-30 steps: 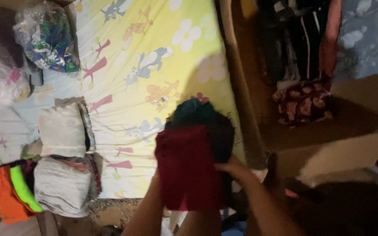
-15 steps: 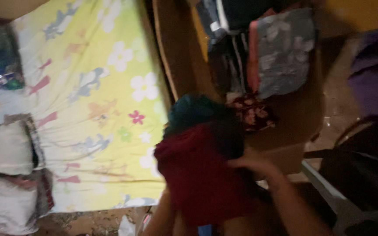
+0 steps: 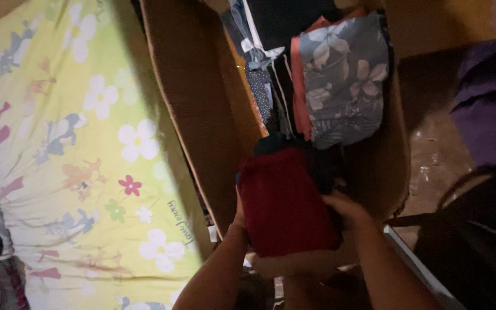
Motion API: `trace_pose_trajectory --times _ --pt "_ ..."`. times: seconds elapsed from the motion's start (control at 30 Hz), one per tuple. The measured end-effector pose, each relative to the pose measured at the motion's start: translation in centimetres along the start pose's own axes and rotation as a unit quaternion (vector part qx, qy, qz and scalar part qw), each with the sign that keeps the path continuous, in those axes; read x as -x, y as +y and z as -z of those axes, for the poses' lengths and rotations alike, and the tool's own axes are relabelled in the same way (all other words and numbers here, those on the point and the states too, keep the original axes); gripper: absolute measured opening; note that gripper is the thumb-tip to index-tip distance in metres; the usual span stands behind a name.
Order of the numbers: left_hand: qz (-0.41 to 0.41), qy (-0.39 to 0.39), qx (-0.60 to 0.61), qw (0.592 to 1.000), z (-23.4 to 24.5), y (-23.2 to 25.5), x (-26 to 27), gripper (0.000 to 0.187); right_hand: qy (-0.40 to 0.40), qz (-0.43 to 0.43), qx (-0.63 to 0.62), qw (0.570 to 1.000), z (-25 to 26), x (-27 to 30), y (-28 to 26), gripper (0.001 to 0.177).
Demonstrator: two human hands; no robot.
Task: The person picks up several pieces of folded clothing and bedding from a bed and places them one by one into a cardboard box.
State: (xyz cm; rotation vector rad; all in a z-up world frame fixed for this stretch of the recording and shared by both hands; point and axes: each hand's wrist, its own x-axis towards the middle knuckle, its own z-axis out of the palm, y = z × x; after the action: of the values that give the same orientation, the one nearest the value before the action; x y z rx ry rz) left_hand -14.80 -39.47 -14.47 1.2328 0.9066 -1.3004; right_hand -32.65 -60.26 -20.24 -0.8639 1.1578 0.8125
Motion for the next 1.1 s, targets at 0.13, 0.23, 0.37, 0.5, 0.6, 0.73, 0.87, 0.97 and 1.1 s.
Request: trace_pose_trajectory --times 0.13,0.23,0.37,0.5,0.6,0.73,0.87,0.97,1.1 --pt "-0.055 -0.009 -0.071 0.996 -0.7 -1.6 -7.0 0.089 0.029 -0.048 -0.021 0.998 2.7 -2.3 0.2 0.109" --pt "-0.046 -0.081 0.004 0.996 -0.7 -4.5 -13.7 0.094 0.058 -0.089 -0.04 0.994 5.5 -3.8 1.1 0.105" --pt "0.0 -0.088 0.063 0.994 -1.5 -8.4 -20.9 0.094 0.111 -0.106 -0.069 0.986 8.6 -4.8 1.4 0.101" --pt "-0.001 -0.107 0.082 0.991 -0.6 -11.1 -24.5 0.095 0.154 -0.133 -0.088 0.975 9.0 -4.9 -0.5 0.096" --pt "-0.016 -0.113 0.053 0.992 0.0 -11.1 -26.9 0.096 0.172 -0.144 -0.065 0.972 9.1 -5.3 -2.3 0.095" --pt "-0.042 -0.121 0.012 0.992 1.6 -10.3 -29.5 0.097 0.184 -0.108 -0.084 0.973 8.4 -6.1 -3.6 0.091" --pt "-0.064 -0.138 -0.021 0.988 2.4 -11.9 -30.6 0.099 0.207 -0.071 -0.121 0.968 7.7 -3.2 -4.8 0.087" --pt "-0.106 -0.16 -0.031 0.981 2.2 -12.6 -30.8 0.1 0.268 -0.015 -0.136 0.953 6.9 1.2 -5.8 0.084" --pt "-0.101 -0.201 0.03 0.974 1.2 -9.8 -27.5 0.108 0.279 0.001 0.057 0.958 2.5 7.2 -5.9 0.096"
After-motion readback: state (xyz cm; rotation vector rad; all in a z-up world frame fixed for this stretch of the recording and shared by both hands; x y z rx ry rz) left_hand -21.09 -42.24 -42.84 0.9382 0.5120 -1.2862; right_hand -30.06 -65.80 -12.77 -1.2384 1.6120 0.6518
